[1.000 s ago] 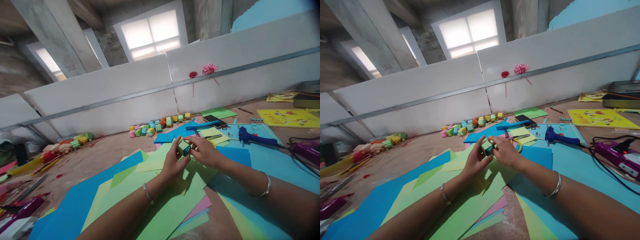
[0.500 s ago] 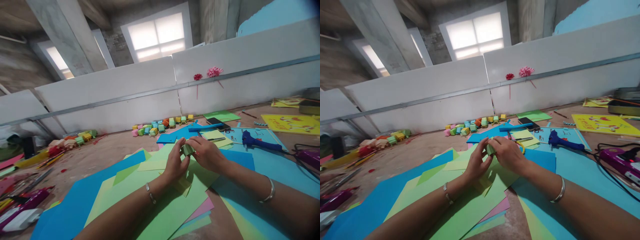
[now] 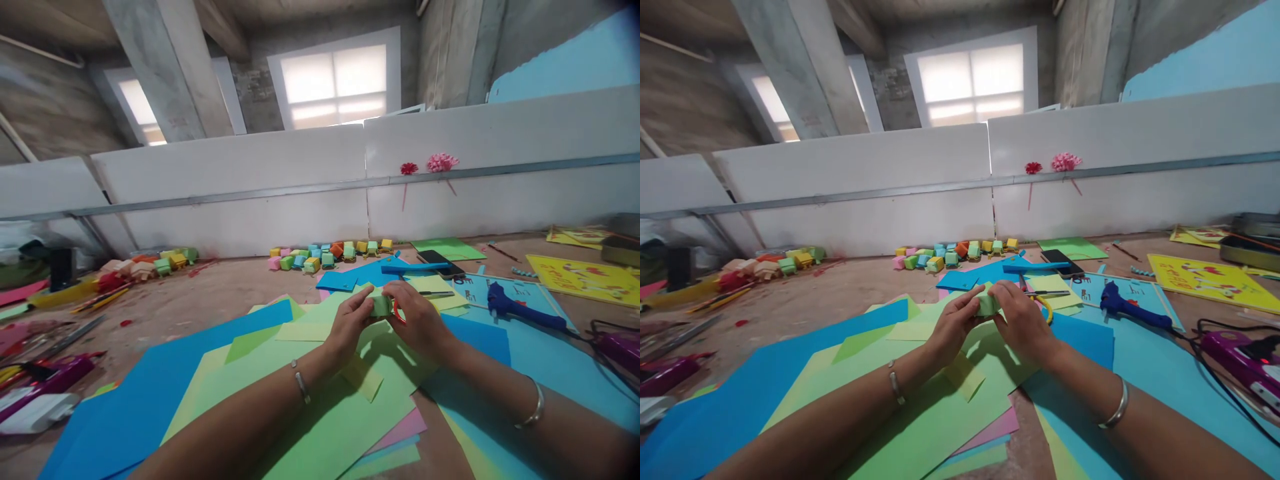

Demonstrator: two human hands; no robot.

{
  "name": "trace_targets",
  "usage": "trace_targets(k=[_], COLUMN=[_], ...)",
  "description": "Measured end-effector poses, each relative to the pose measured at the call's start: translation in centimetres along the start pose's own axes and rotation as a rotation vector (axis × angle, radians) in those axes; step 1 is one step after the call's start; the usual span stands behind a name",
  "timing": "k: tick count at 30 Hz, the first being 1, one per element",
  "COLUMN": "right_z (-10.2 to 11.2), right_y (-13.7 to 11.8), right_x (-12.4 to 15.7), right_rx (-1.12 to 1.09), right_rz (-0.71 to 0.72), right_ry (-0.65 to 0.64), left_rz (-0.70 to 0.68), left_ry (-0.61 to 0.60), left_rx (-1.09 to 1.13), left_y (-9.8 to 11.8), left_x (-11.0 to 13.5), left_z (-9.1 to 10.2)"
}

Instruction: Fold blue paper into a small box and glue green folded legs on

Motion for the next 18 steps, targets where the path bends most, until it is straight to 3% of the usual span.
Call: trace_targets(k=[9, 18], right_z=[-0.65, -0.59], right_y=[0.36, 0.84], right_x=[0.25, 0.17], right_rx=[-0.042, -0.126], right_rz=[-0.022, -0.088], right_ry=[-0.029, -0.038], left_rz=[-0.035, -0.023], left_ry=[0.039, 0.042], left_rx=[-0.138, -0.137], left_y=[-0.54, -0.67], left_x=[0.03, -0.08], left_z=[0.94, 1.01])
Point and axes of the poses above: each hand's wrist, its own x-axis away from the middle knuckle, its own z-axis out of the back of the hand, y = z × x, the point moved 10 cm from there along -x, towards the middle knuckle, and after that the axes turned 12 degrees about -z, right-handed, at the moved point
